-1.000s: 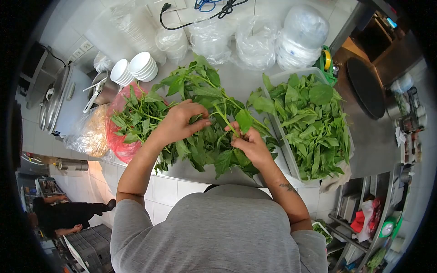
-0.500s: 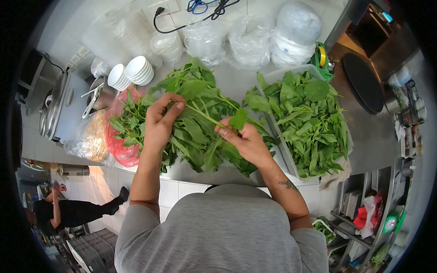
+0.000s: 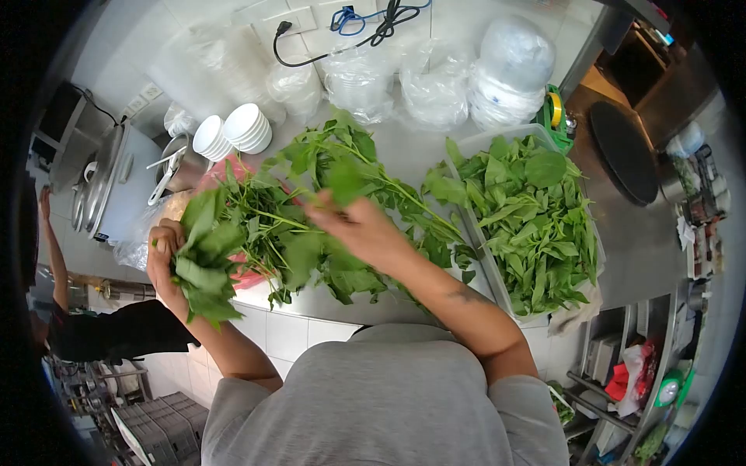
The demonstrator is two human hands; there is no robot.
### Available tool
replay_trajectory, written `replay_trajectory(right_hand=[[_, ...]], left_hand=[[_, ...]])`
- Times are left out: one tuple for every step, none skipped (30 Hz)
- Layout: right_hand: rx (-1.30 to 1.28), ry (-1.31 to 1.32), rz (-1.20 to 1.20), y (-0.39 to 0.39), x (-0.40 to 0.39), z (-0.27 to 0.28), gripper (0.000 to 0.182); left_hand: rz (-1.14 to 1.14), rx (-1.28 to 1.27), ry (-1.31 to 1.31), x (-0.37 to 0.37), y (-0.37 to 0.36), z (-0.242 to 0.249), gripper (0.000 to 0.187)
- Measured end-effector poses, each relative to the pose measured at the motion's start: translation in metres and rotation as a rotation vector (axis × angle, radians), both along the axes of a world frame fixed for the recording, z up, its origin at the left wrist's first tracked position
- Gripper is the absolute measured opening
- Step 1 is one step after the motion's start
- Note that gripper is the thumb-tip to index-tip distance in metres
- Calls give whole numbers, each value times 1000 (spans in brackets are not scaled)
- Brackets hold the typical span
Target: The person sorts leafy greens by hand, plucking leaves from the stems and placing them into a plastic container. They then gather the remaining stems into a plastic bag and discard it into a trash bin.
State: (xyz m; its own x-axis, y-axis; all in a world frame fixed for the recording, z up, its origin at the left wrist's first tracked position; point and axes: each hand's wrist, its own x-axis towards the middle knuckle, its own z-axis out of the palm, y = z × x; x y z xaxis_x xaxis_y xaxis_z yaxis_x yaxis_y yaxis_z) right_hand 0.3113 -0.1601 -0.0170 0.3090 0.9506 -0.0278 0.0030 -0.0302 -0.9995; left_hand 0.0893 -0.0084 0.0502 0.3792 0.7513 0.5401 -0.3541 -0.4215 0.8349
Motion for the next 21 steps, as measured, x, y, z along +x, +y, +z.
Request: replay_trajectory(right_hand=[[-7, -26, 82, 26, -10, 5, 24], [176, 58, 109, 53, -23, 8, 27], [359, 141, 136, 79, -35, 10, 31], [336, 51, 194, 108, -42, 7, 30], [314, -39, 252, 128, -44, -2, 29], [334, -216, 97, 132, -43, -12, 30], [353, -390, -61, 135, -41, -21, 31], [369, -562, -220, 136, -37, -32, 32], [248, -626, -303, 124, -6, -47, 31], [152, -707, -420, 118, 16, -64, 26], [39, -739, -573, 104, 33, -68, 23], [-83, -765, -599, 102, 64, -98, 17], [-172, -868, -618, 92, 79, -110, 17], [-264, -973, -634, 83, 88, -118, 20], [-339, -991, -583, 80, 92, -128, 19], [-412, -1006, -535, 78, 95, -136, 17], [-482, -1020, -489, 77, 99, -143, 16], [-472, -998, -517, 76, 98, -141, 16], [-462, -973, -542, 76, 96, -140, 17], [-453, -946, -568, 75, 93, -139, 18], [-430, -825, -580, 71, 90, -127, 17]], left_hand=[[-6, 13, 19, 2, -11, 4, 16], [-12, 25, 38, 4, -20, 5, 16], [-19, 36, 56, 6, -25, 6, 16], [2, 110, 152, 9, -27, 6, 16], [86, 148, 276, 13, -27, 3, 15], [143, 205, 365, 18, -19, -6, 15], [200, 264, 454, 25, -7, -21, 15], [225, 137, 589, 28, 14, -56, 17], [260, -5, 721, 24, 34, -91, 19], [272, 0, 720, 20, 41, -110, 20], [282, 9, 718, 15, 45, -124, 21], [288, 18, 718, 12, 47, -130, 22], [335, 77, 709, 13, 45, -125, 23], [381, 132, 698, 15, 39, -114, 23], [425, 191, 686, 18, 35, -103, 23], [409, 133, 665, 21, 33, -94, 22], [390, 152, 612, 25, 32, -85, 22], [371, 172, 559, 29, 31, -76, 21], [353, 191, 509, 32, 30, -69, 20], [292, 159, 483, 33, 31, -62, 13], [284, 213, 479, 36, 30, -56, 10]])
